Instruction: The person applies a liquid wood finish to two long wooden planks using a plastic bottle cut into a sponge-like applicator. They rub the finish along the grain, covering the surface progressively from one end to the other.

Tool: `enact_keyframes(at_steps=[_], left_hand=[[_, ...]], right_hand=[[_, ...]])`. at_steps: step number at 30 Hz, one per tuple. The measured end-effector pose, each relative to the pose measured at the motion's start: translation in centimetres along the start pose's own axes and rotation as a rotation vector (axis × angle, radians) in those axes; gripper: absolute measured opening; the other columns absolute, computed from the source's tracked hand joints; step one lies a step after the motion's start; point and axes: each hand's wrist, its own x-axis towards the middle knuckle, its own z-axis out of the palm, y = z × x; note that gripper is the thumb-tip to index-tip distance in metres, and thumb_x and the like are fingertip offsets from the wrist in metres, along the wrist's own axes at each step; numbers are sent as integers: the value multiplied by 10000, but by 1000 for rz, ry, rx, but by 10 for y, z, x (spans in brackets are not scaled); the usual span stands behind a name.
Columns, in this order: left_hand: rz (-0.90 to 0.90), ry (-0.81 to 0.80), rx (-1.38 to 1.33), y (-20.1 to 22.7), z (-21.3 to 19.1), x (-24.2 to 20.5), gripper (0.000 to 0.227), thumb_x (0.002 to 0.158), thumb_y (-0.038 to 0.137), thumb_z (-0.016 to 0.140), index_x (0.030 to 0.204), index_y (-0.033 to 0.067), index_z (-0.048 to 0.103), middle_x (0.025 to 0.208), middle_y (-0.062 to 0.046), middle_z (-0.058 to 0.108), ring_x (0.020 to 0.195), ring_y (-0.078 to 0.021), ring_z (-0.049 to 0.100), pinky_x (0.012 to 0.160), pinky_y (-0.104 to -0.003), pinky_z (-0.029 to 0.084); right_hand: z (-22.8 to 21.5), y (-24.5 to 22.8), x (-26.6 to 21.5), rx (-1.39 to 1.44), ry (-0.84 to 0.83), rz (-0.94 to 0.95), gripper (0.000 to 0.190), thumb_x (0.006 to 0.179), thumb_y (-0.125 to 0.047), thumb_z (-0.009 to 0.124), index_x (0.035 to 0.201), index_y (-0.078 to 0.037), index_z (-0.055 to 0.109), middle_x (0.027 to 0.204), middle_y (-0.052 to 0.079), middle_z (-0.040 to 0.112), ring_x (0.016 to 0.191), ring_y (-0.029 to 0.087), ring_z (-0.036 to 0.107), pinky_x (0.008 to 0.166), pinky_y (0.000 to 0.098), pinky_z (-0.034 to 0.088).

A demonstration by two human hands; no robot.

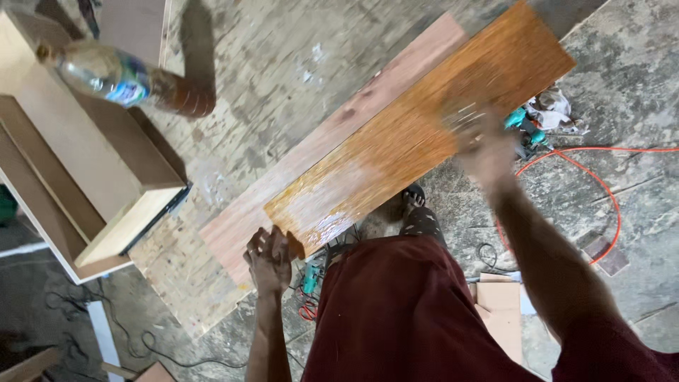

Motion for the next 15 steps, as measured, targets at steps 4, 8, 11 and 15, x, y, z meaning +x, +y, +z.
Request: enact_keyframes(at_steps=[4, 8, 11, 15], left_hand=[[10, -100, 62, -7, -7, 4, 519, 1012, 614, 458, 1441, 352, 589, 1501, -41, 412, 1380, -376, 393, 1063, -563, 465], [133, -115, 105, -7, -25, 7, 546, 1013, 682, 378, 1428, 395, 586, 1442, -55, 437, 1383, -366, 383, 1073, -539, 410], [225, -167, 148, -14, -34, 11, 548, 1016, 680, 362, 1462, 414, 537, 1470, -14, 386, 1443, -323, 290, 1130, -535, 335], [293, -210, 235, -27, -37, 21, 517, 1041, 621, 349, 1472, 396, 526, 1518, -51, 381, 1503, -333, 264, 1147, -539, 311]], right_hand=[[-68, -17, 73, 377, -251, 428, 273, 905, -44, 692, 1151, -107, 592, 870, 156, 659, 792, 414, 725, 697, 479, 565], [-43, -201, 34, -635, -369, 549, 442, 854, -259, 733, 1213, -12, 656, 1016, 79, 692, 1055, 247, 683, 967, 279, 509], [-12, -251, -107, 518, -257, -45, 294, 884, -245, 666, 1144, -107, 660, 993, -17, 662, 856, 73, 670, 716, 146, 462], [95, -173, -271, 524, -900, -175, 40, 1027, -38, 547, 990, -23, 551, 945, 94, 620, 701, 82, 618, 660, 149, 484]])
